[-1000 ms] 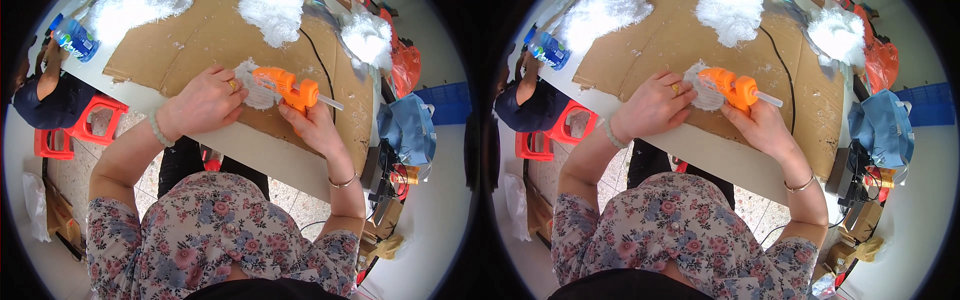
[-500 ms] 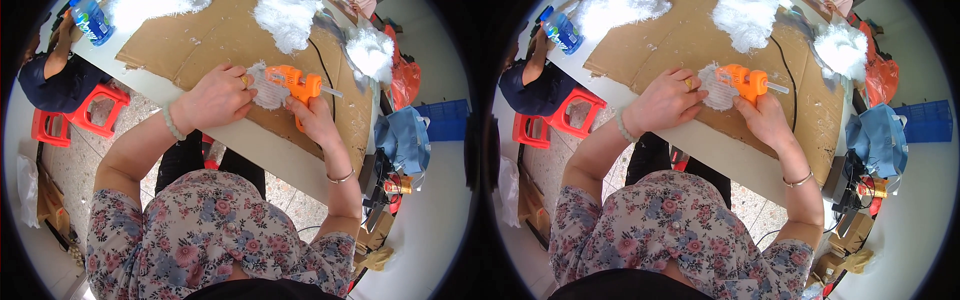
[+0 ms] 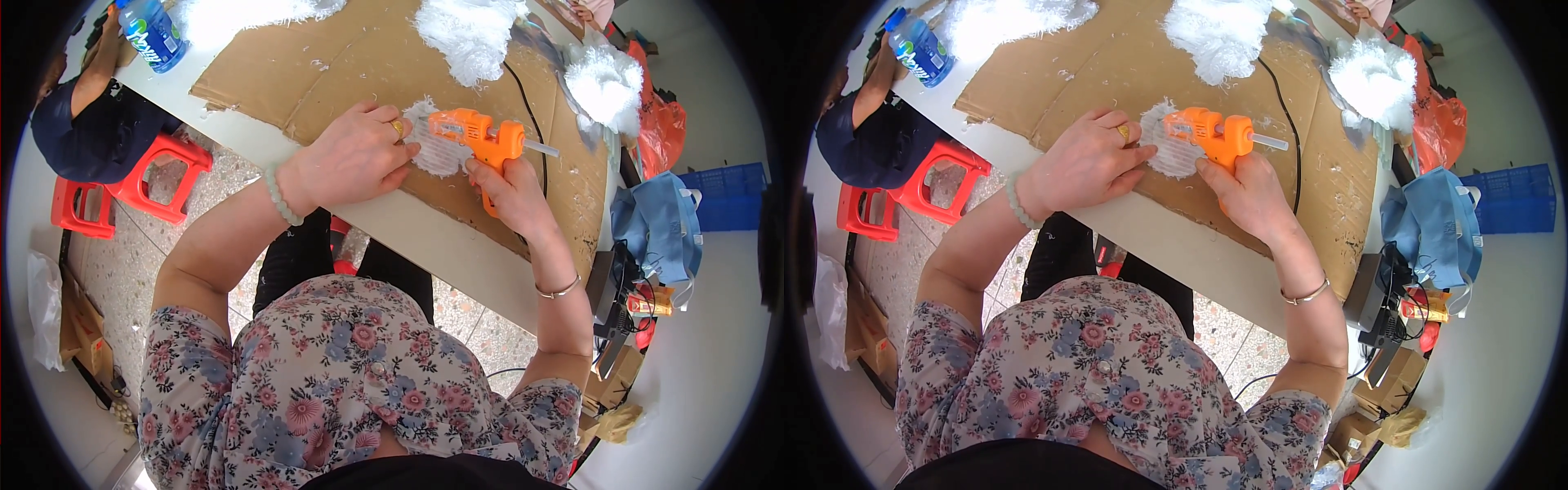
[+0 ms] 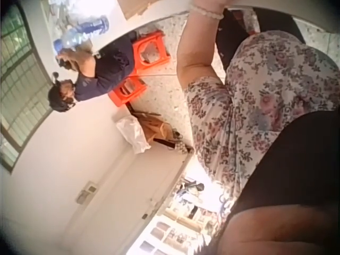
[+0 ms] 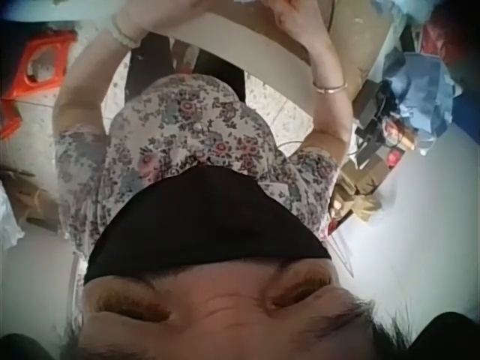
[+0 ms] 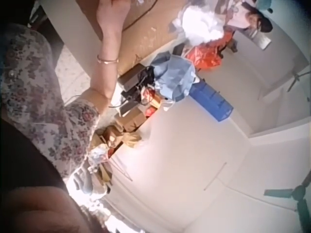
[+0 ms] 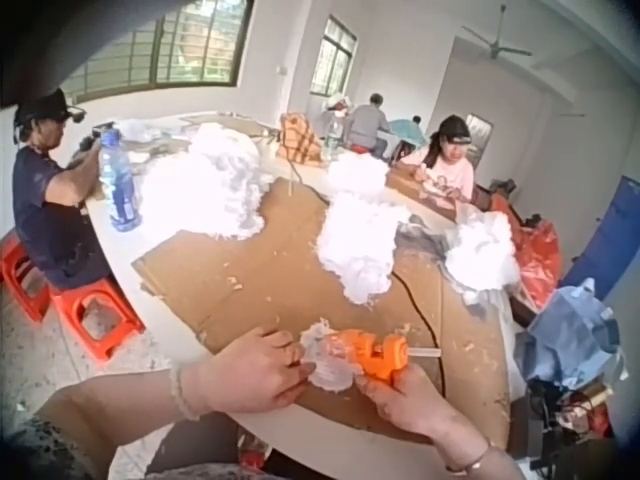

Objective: Using a hot glue gun to attach white cotton-like fluff to cloud-shaped cutouts.

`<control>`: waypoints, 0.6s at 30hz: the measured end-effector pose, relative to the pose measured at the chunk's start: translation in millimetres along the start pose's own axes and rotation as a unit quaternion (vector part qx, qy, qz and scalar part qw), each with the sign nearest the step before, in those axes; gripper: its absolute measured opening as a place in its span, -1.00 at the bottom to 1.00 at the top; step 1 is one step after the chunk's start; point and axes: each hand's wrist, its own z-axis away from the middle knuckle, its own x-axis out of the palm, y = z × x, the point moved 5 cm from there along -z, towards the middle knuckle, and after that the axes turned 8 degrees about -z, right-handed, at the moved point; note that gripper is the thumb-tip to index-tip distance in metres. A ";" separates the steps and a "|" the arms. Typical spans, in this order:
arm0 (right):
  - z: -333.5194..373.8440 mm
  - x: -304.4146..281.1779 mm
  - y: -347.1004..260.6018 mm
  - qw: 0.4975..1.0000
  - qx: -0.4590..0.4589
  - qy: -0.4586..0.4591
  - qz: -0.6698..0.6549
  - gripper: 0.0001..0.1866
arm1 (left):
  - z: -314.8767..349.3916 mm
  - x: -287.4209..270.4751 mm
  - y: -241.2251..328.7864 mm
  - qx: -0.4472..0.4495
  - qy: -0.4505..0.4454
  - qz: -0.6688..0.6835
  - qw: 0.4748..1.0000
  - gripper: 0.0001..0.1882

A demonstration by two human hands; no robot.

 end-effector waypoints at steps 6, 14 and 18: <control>-3.5 -5.4 3.4 0.999 0.011 0.034 0.003 -0.74 | -0.4 0.5 0.9 0.000 0.006 0.004 1.000 -0.76; 3.2 -2.2 -3.2 1.000 -0.008 0.014 -0.008 -0.74 | -0.8 4.5 0.8 0.001 0.006 -0.011 1.000 -0.83; -0.5 -1.7 0.6 1.000 -0.008 0.025 -0.004 -0.74 | -1.2 4.2 1.6 -0.001 0.004 -0.012 1.000 -0.83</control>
